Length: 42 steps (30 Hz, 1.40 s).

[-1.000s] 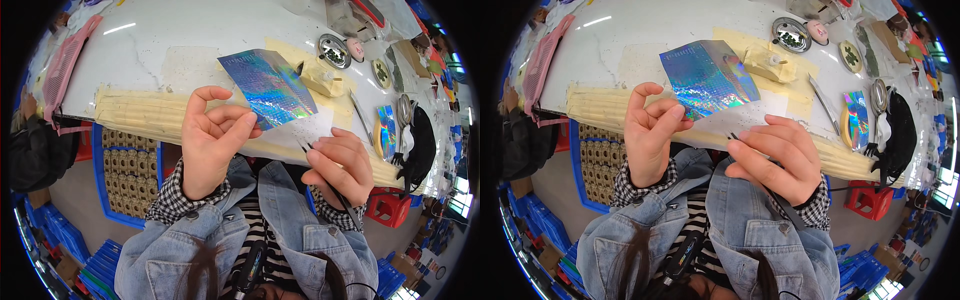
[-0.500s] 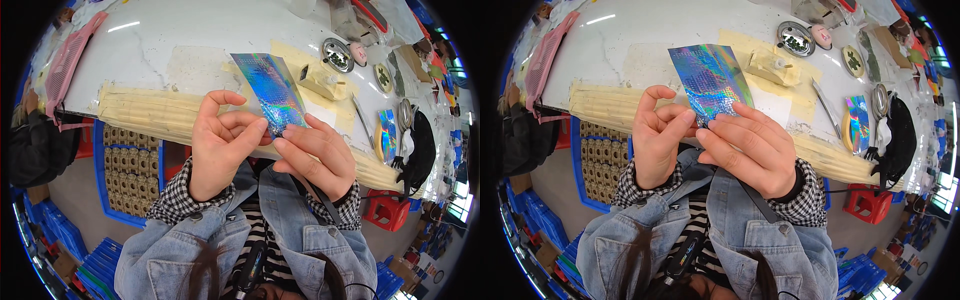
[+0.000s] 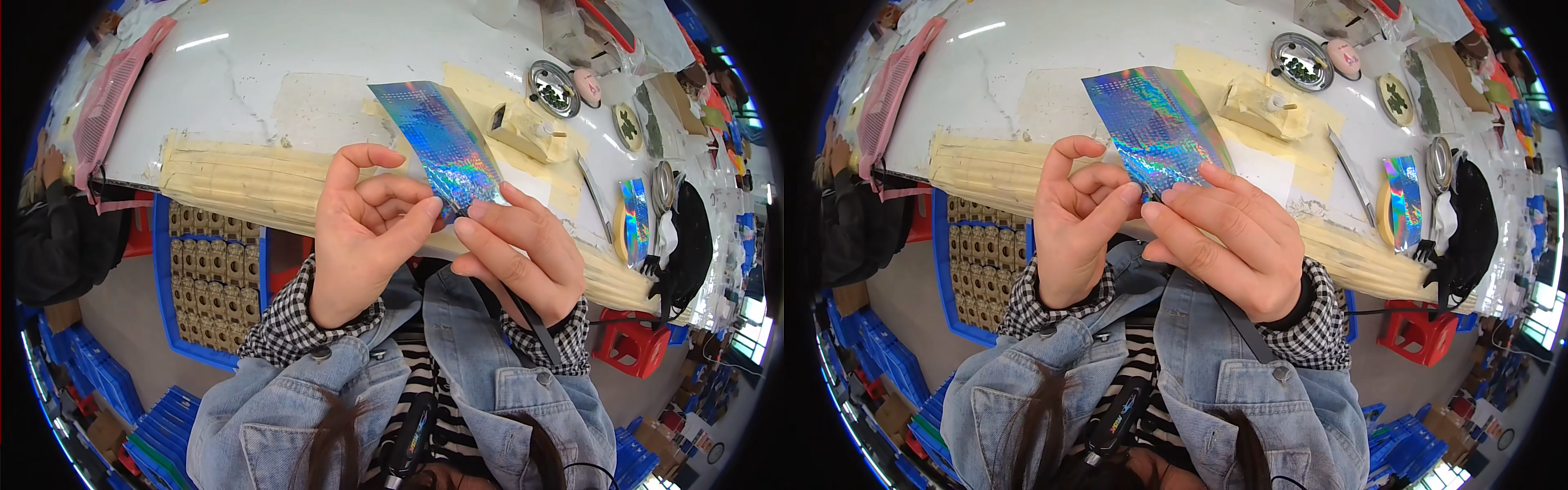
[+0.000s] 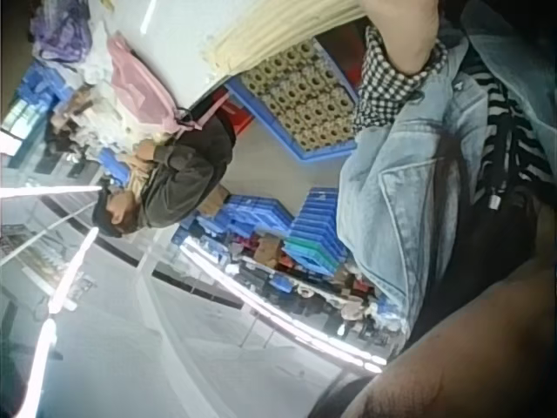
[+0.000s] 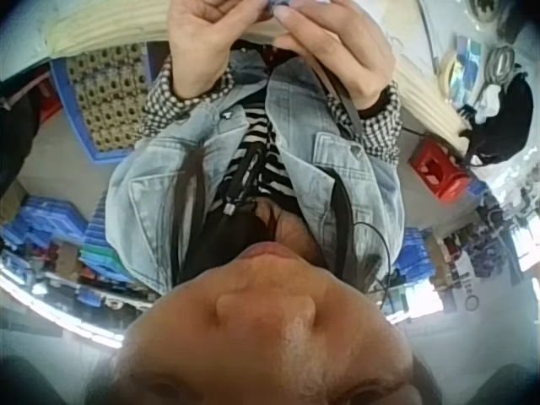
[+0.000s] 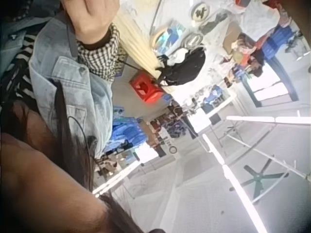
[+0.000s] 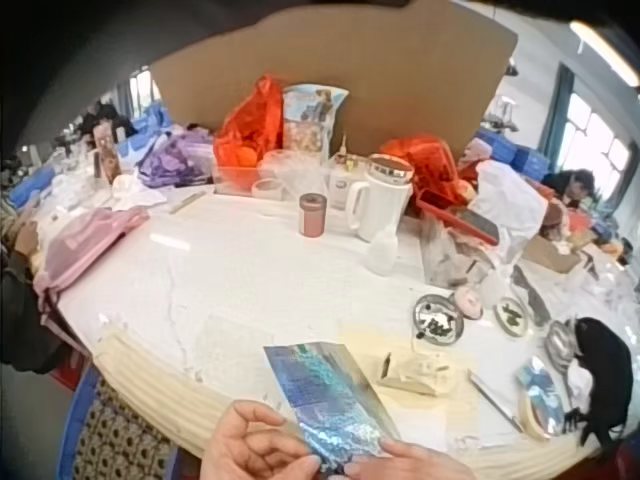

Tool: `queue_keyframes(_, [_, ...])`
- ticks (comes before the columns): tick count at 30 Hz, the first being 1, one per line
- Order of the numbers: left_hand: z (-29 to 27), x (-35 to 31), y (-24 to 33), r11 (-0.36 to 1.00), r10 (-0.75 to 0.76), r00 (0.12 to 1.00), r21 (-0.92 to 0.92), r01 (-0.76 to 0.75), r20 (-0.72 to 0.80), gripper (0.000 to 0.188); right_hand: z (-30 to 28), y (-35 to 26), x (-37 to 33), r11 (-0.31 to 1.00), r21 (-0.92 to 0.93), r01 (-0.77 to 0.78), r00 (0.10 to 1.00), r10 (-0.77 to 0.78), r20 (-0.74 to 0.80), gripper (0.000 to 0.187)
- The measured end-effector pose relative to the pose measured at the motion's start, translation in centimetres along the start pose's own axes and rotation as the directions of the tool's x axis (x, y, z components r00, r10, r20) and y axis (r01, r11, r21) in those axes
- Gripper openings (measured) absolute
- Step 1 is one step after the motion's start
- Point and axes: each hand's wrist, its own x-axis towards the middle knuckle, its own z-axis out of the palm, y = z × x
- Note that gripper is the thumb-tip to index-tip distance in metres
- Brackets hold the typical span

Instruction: The worker is carefully handling and inspecting small pieces of holographic film at a factory station.

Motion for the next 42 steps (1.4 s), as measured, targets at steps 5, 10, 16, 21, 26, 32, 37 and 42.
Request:
queue_keyframes(5, [-0.13,0.01,-0.19,0.998,0.040,0.999,0.048,-0.041,0.015,0.044,0.00,-0.03,0.04,1.000,-0.003,-0.005,1.000,0.005,-0.007,0.031])
queue_keyframes(10, [0.16,-0.19,-0.05,0.993,0.068,0.998,0.097,-0.069,0.007,0.045,-0.02,-0.08,0.18,1.000,0.009,-0.017,1.000,0.017,-0.004,0.031])
queue_keyframes(16, [0.07,-0.16,-0.10,0.992,0.072,0.997,0.106,-0.073,0.013,0.045,-0.01,-0.13,0.22,0.999,0.028,-0.023,1.000,0.023,-0.012,0.031])
queue_keyframes(21, [0.26,-0.19,-0.13,0.986,0.106,0.994,0.130,-0.107,0.012,0.044,0.11,-0.05,0.30,0.999,0.024,-0.023,1.000,0.023,-0.010,0.031])
queue_keyframes(26, [0.28,-0.15,-0.22,0.978,0.142,0.989,0.147,-0.145,0.030,0.044,0.09,-0.04,0.30,0.999,0.025,-0.025,1.000,0.026,-0.011,0.031])
queue_keyframes(32, [0.23,-0.07,-0.31,0.975,0.152,0.988,0.161,-0.156,0.034,0.043,-0.07,-0.07,0.35,0.998,0.046,-0.045,0.999,0.043,0.028,0.033])
queue_keyframes(37, [0.36,-0.13,-0.34,0.959,0.173,0.985,0.222,-0.174,0.024,0.043,-0.39,-0.09,0.27,0.990,0.098,-0.097,0.993,0.089,0.079,0.037])
queue_keyframes(42, [0.39,-0.14,-0.40,0.952,0.182,0.983,0.247,-0.182,0.026,0.043,-0.58,-0.17,0.49,0.986,0.110,-0.127,0.988,0.117,0.099,0.035])
